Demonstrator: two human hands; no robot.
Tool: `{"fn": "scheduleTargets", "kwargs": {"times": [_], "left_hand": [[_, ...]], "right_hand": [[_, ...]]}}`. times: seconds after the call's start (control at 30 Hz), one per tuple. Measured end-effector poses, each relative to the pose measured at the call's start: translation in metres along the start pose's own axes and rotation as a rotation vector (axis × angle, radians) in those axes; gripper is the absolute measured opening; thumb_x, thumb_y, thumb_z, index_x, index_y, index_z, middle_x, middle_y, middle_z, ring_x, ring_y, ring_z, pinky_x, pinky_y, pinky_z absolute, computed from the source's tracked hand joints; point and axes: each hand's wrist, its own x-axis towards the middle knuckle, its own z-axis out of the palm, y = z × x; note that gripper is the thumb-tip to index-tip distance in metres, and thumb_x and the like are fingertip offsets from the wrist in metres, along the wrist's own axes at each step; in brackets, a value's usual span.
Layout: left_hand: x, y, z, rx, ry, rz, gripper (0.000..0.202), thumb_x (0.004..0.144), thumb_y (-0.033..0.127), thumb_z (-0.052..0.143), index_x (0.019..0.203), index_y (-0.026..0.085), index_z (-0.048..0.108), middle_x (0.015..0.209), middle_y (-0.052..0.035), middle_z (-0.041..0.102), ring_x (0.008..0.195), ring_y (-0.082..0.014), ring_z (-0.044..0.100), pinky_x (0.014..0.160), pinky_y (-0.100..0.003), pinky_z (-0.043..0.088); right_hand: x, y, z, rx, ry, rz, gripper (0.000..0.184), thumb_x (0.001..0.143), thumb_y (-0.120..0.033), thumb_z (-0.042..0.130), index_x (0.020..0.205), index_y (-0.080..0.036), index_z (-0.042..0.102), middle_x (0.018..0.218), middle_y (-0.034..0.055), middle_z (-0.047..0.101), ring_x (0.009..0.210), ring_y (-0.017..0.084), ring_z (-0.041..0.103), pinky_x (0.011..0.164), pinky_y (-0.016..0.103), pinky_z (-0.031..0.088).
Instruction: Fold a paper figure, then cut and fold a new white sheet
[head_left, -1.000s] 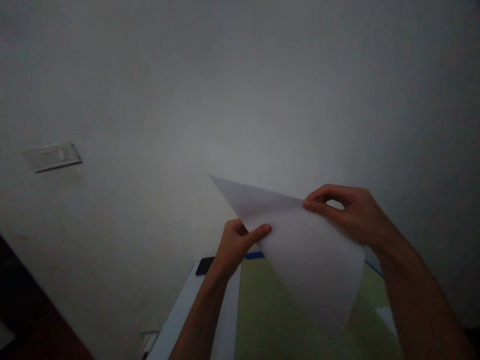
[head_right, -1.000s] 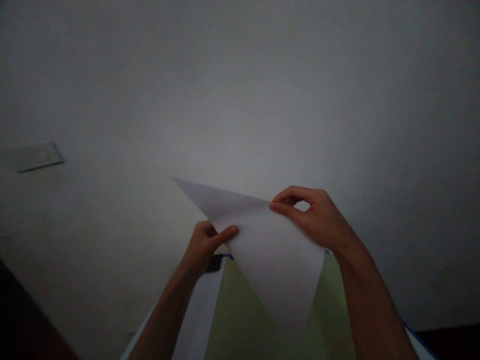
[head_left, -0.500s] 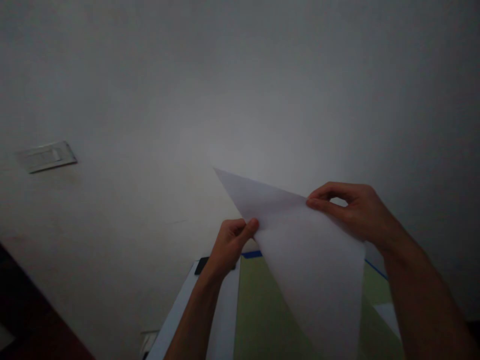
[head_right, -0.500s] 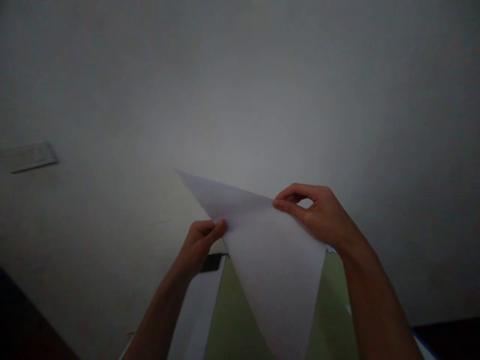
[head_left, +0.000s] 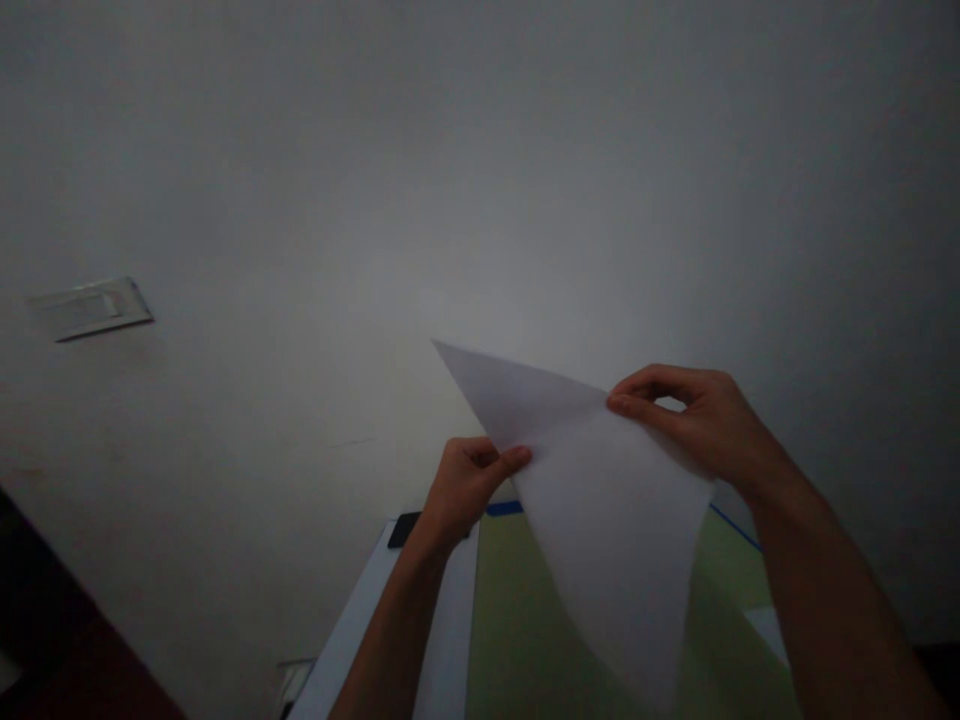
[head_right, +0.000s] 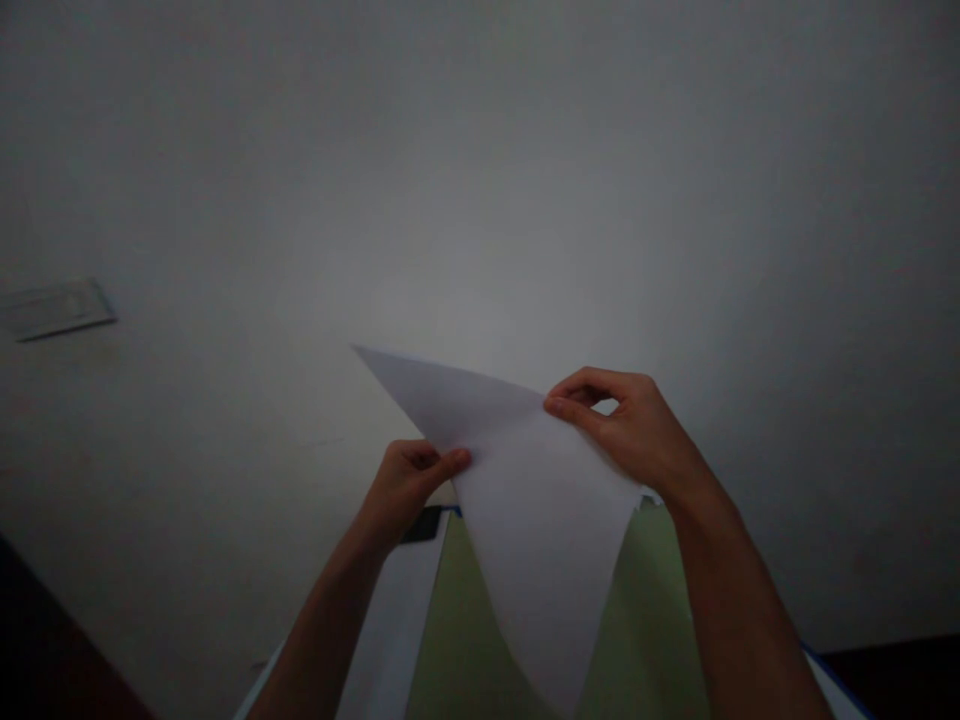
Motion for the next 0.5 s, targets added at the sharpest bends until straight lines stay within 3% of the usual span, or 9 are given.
{"fn": "scheduleTargets", "kwargs": {"times": [0.23,0.4,0.5], "left_hand": [[-0.0033,0.0079,0.0008,-0.040,-0.041,0.000,0.046,0.076,0.056,0.077,0.065,0.011,0.073,0.064,-0.0046,0.069,0.060,-0.0143,0.058,0.061,-0.026,0.045],[-0.0056,0.0091,0.0031,-0.088,-0.145,-0.041,0.038,0.075,0.049,0.081,0.080,0.011,0.079,0.086,-0.0108,0.077,0.073,-0.0189,0.067,0.072,-0.031,0.053],[-0.0045,0.0078,0.0015,-0.054,-0.167,-0.028,0.037,0.078,0.049,0.079,0.075,0.012,0.079,0.084,-0.0107,0.077,0.073,-0.0193,0.068,0.073,-0.031,0.053]], "right_hand": [[-0.0001,0.0019,0.0015,0.019,-0.012,0.029,0.024,0.081,-0.047,0.074,0.080,-0.023,0.076,0.083,0.0047,0.077,0.077,0.021,0.070,0.071,0.032,0.054],[-0.0006,0.0005,0.0021,0.030,-0.006,0.044,0.024,0.081,-0.047,0.074,0.081,-0.023,0.076,0.084,0.0048,0.077,0.077,0.021,0.069,0.069,0.032,0.053],[0.0002,0.0018,0.0017,0.035,-0.013,0.033,0.026,0.080,-0.048,0.075,0.080,-0.022,0.076,0.083,0.0055,0.077,0.076,0.021,0.069,0.070,0.033,0.054]]}}
